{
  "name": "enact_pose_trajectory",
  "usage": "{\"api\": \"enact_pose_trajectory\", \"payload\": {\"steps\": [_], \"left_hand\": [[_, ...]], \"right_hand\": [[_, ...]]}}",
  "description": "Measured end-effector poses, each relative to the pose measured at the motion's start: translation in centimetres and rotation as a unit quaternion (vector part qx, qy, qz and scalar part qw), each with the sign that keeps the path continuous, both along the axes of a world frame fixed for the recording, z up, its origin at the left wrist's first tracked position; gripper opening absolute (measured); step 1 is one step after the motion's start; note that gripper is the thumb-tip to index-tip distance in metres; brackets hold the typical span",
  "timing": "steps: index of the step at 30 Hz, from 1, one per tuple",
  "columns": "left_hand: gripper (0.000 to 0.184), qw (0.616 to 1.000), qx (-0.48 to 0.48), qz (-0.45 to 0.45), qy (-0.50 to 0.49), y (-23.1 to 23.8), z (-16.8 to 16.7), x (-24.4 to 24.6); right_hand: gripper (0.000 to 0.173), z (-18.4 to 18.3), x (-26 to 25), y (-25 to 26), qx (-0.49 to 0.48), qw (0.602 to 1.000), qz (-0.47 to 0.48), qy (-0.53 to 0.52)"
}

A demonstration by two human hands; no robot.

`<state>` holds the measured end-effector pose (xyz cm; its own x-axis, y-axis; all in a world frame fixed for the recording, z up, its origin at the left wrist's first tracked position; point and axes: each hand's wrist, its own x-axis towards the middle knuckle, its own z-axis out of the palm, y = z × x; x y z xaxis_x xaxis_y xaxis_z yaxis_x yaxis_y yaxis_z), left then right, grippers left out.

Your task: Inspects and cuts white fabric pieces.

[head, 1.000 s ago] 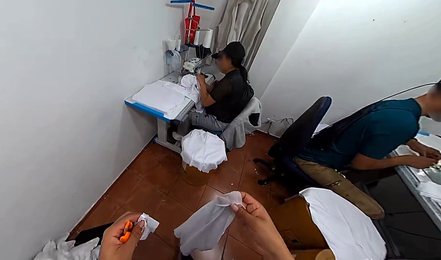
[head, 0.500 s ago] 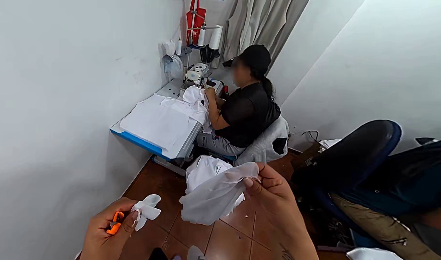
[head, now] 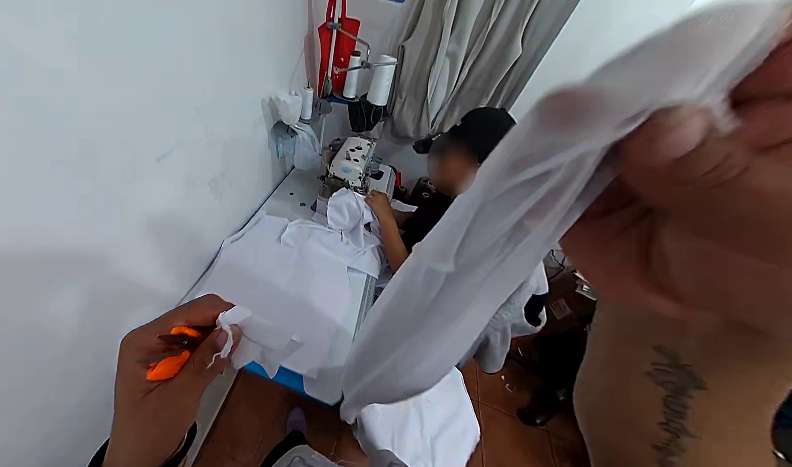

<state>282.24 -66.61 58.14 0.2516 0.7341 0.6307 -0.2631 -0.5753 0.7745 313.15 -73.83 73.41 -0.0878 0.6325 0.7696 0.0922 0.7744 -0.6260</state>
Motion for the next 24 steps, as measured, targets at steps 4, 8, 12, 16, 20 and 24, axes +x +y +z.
{"api": "enact_pose_trajectory", "payload": {"steps": [4,8,12,16,20,24], "left_hand": [[0.014,0.999,-0.017,-0.003,-0.051,7.0,0.7,-1.7],[0.014,0.998,-0.03,0.012,-0.061,12.3,-1.0,-2.9],[0.013,0.995,-0.087,0.004,-0.057,16.1,-2.8,-3.0],[0.013,0.99,-0.139,-0.01,-0.028,19.8,-4.4,-1.5],[0.018,0.977,-0.197,-0.024,0.078,23.4,-6.5,2.2],[0.008,0.946,-0.259,-0.092,0.17,27.0,-8.8,7.6]], "right_hand": [[0.016,2.6,-2.9,8.6,0.007,0.999,0.017,0.03],[0.015,1.4,-4.2,15.4,-0.061,0.998,0.028,0.021],[0.016,-4.0,-2.3,20.4,-0.176,0.984,0.004,-0.024],[0.01,-11.4,-0.2,23.6,-0.232,0.955,-0.096,-0.159],[0.014,-22.8,-1.4,22.4,-0.322,0.906,-0.136,-0.24],[0.016,-32.8,-3.0,19.3,-0.404,0.854,-0.176,-0.278]]}}
